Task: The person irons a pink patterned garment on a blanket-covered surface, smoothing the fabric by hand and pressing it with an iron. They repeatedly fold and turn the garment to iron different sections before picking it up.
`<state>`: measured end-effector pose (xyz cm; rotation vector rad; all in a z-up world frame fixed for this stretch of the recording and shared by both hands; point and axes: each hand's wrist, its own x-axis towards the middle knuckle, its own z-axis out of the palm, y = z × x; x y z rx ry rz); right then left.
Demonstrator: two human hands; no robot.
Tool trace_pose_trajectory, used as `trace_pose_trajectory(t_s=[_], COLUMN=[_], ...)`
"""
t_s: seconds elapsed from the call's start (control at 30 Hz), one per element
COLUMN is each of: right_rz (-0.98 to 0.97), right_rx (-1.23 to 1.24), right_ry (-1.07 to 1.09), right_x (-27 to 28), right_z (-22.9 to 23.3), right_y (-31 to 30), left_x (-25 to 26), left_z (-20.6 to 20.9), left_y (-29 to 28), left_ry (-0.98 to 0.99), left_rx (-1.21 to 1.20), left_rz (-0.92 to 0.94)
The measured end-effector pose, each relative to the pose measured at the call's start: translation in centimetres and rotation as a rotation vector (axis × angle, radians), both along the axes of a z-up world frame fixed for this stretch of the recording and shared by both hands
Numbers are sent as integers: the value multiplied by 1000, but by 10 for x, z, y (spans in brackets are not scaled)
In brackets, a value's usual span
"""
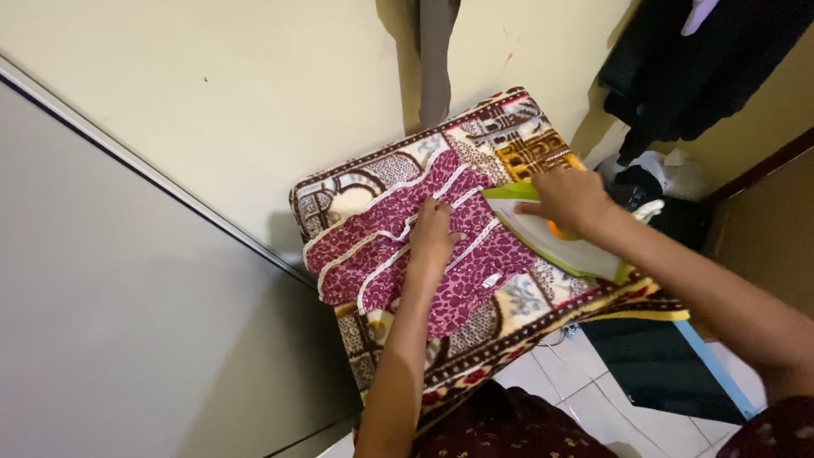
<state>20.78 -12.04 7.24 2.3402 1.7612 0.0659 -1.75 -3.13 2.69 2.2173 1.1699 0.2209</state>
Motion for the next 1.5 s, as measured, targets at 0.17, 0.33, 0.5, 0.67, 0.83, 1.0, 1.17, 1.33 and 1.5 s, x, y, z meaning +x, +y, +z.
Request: trace_pose_trajectory(t_s=[0.17, 0.33, 0.5, 0.67, 0.83, 1.0, 1.17, 1.33, 1.5], right_rz=[-43, -36, -15, 149, 330, 405, 429, 496, 709], right_rx=[-120, 55, 215, 164, 284, 376, 443, 424, 221], right_ry=[14, -97, -129, -539, -642, -565, -341, 156, 791], right_x=[37, 50, 60, 53, 14, 12, -10, -22, -17], right_z=[21, 37, 0, -61, -86, -115, -68, -24, -35], right_y=[9, 54, 130, 174, 123, 95, 50, -31, -80], left_x=[2, 0, -1, 0, -4, -6, -28, -105, -145], left_z=[-17, 3, -7, -13, -17, -28, -10, 45, 25], left_y=[8, 5, 8, 13, 9, 8, -22, -86, -113], left_ry=[-52, 24, 7, -44, -43, -162, -309, -88, -61], left_rx=[100, 15, 50, 96, 55, 203, 301, -100, -113], left_rz=[-18, -2, -1, -29, -30, -30, -110, -132, -147])
